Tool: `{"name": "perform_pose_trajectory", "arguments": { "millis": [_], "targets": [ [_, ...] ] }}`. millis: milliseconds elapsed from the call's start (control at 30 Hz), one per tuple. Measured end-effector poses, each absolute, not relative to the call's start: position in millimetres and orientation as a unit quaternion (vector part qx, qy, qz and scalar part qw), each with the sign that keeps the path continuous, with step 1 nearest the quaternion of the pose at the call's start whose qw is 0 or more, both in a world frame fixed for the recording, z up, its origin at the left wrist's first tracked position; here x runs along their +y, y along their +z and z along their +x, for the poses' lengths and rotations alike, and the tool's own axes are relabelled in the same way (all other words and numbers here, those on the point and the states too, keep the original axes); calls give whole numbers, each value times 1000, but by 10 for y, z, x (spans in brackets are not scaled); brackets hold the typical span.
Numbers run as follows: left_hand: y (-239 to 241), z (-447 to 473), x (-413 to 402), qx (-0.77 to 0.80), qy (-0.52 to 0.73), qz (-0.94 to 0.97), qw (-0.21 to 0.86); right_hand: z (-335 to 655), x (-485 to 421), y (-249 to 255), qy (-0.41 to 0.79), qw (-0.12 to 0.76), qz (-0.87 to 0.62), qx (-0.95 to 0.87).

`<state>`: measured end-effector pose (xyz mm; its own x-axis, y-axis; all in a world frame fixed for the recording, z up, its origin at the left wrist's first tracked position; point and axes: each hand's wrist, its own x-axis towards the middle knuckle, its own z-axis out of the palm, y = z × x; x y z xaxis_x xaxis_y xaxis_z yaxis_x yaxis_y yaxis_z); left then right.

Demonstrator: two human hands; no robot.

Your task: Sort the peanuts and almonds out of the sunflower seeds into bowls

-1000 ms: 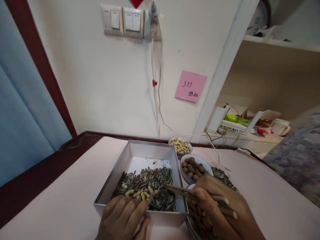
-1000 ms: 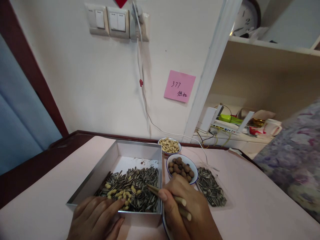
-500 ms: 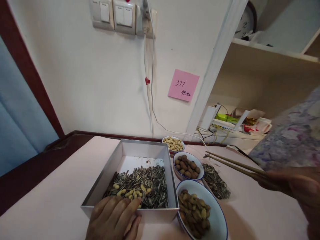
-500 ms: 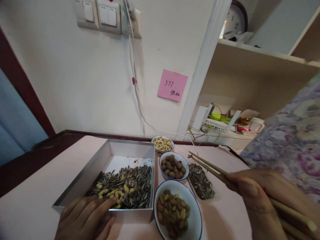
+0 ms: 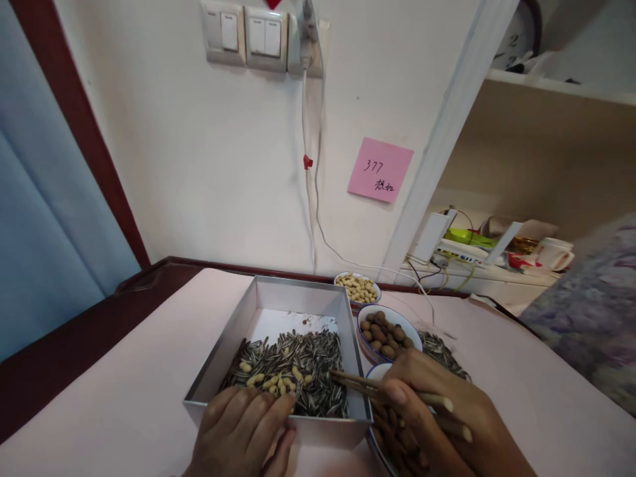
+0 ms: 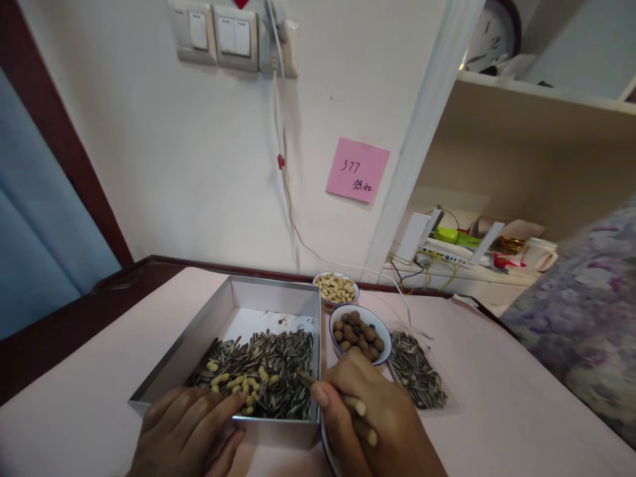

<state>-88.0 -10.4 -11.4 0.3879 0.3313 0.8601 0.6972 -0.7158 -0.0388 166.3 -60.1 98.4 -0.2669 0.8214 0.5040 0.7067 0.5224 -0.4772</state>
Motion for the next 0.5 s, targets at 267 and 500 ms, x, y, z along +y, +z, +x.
{"name": "perform_pose_trajectory", "arguments": {
  "millis": [267,500],
  "targets": [
    [-118,-860,-128,-330,-451,-809,186,1660,-529,841,138,373,-514,-760],
    [-126,-869,-129,-329,-448,-809,193,1661,-495,796,151,389,-525,-742]
  ]
}}
